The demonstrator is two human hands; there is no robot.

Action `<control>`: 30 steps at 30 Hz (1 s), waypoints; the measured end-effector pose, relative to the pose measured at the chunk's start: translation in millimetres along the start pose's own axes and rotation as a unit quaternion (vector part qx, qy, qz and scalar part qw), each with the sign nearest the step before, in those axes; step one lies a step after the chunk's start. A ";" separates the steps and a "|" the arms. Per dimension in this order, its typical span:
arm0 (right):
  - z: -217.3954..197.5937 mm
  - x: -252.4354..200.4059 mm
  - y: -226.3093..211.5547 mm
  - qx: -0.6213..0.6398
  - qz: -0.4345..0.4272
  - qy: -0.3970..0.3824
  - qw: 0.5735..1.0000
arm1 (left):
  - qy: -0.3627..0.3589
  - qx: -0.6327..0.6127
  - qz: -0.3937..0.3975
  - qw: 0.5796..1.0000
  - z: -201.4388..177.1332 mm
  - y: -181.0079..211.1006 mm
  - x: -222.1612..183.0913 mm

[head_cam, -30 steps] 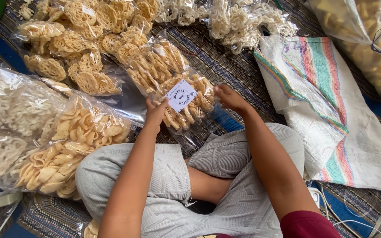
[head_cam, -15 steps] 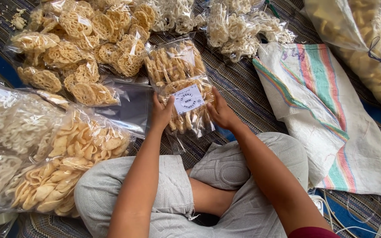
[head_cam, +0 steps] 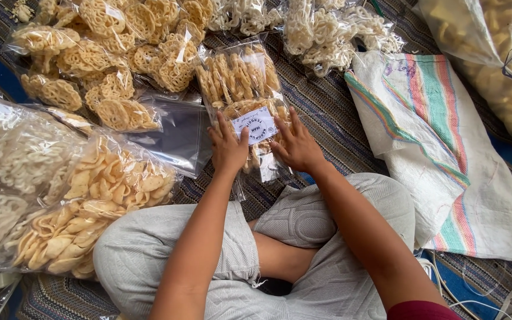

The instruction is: The person sits on a mat and packs round, lacy fried snacks into clear plastic bags. They arrange the snacks inside each bag, seal the bags, and then apply a small white label to the front of the package.

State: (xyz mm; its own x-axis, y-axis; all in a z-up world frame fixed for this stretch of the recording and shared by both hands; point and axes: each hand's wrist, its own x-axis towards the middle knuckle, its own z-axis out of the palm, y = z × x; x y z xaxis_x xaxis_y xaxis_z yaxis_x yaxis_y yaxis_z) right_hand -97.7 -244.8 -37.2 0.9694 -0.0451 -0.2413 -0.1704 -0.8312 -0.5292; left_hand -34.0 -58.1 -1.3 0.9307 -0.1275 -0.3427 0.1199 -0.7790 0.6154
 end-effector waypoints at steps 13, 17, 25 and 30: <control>1.3 6.3 1.2 -0.049 0.007 0.058 0.997 | -0.024 -0.012 0.040 0.999 2.7 -29.9 33.2; 10.0 -20.7 7.3 -0.053 -0.168 0.303 0.937 | -0.068 -0.023 0.003 0.997 -30.0 -30.2 2.2; 77.0 -65.6 -37.5 0.153 -0.004 -0.080 0.985 | -0.179 0.062 -0.112 0.975 17.3 -101.0 -38.0; 116.7 -40.4 -39.4 0.160 -0.003 -0.057 0.985 | -0.143 -0.097 -0.154 0.973 65.4 -148.5 10.5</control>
State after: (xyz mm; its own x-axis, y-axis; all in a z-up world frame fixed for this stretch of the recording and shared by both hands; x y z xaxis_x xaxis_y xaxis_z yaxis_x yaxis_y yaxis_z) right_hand -150.8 -145.6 -101.5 0.9475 0.0363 -0.3177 -0.2300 -0.6127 -0.7561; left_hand -64.6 16.1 -142.8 0.7092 -0.0929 -0.6989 0.4676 -0.6799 0.5649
